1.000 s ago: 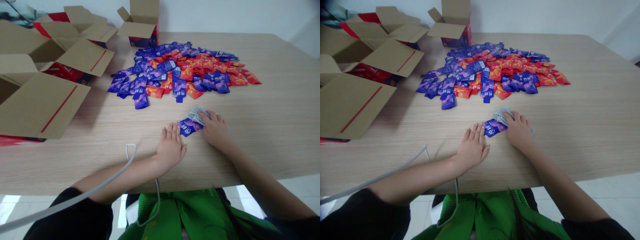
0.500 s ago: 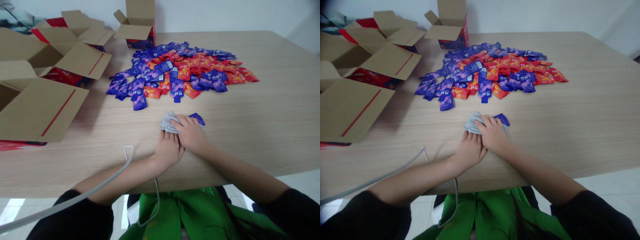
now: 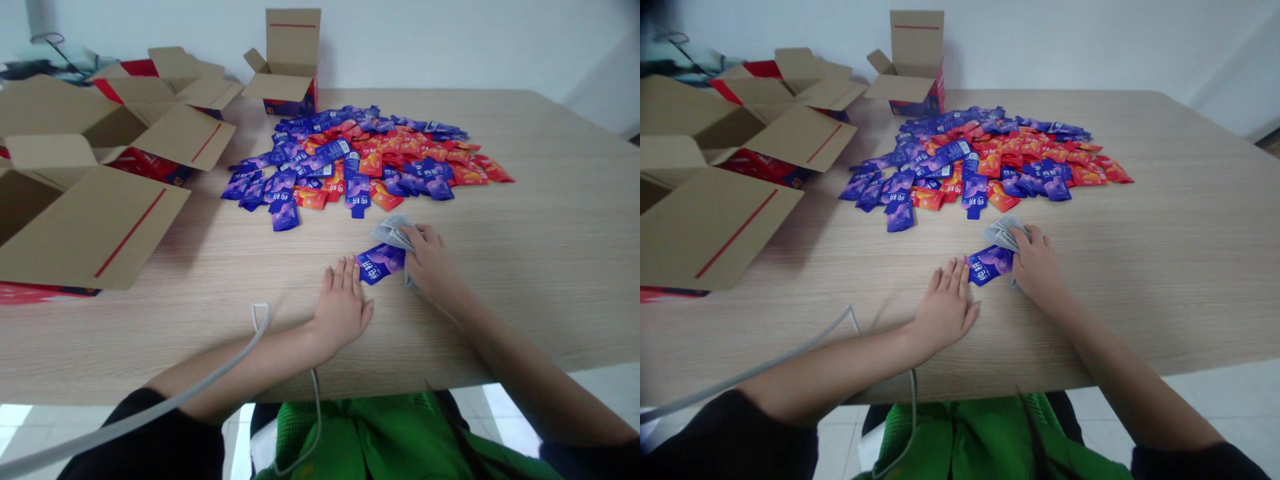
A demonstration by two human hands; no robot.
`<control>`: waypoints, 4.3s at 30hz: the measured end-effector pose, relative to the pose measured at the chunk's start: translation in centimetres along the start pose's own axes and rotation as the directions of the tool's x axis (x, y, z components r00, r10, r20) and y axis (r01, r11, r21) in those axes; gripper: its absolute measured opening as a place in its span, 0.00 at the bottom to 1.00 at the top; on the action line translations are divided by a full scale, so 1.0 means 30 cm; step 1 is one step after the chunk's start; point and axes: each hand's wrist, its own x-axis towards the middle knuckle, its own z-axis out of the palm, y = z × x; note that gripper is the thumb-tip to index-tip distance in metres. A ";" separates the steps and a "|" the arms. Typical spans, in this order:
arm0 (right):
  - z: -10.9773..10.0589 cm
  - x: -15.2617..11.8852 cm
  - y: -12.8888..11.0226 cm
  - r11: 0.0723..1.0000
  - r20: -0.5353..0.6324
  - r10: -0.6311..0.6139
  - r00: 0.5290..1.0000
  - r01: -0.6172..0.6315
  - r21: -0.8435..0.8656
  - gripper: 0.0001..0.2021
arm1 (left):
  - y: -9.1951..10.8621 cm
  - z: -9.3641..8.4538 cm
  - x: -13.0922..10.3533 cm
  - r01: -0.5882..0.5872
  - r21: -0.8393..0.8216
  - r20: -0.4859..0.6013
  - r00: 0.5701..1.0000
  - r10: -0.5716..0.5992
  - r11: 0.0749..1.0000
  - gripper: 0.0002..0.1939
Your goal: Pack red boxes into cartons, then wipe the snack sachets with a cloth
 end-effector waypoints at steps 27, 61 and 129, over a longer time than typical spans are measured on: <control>0.113 0.086 -0.290 0.969 0.185 -0.216 0.959 0.234 -0.084 0.27 | -0.106 -0.022 0.014 0.298 0.133 0.007 0.953 -0.302 0.945 0.44; 0.147 0.329 -0.172 0.929 0.257 -0.200 0.945 0.100 0.356 0.22 | -0.194 -0.069 0.368 0.410 -0.138 0.028 0.911 -0.411 0.901 0.35; 0.103 0.010 -0.278 0.925 0.149 -0.379 0.913 0.379 0.027 0.25 | 0.037 -0.027 -0.031 0.181 -0.002 0.094 0.979 -0.180 0.984 0.37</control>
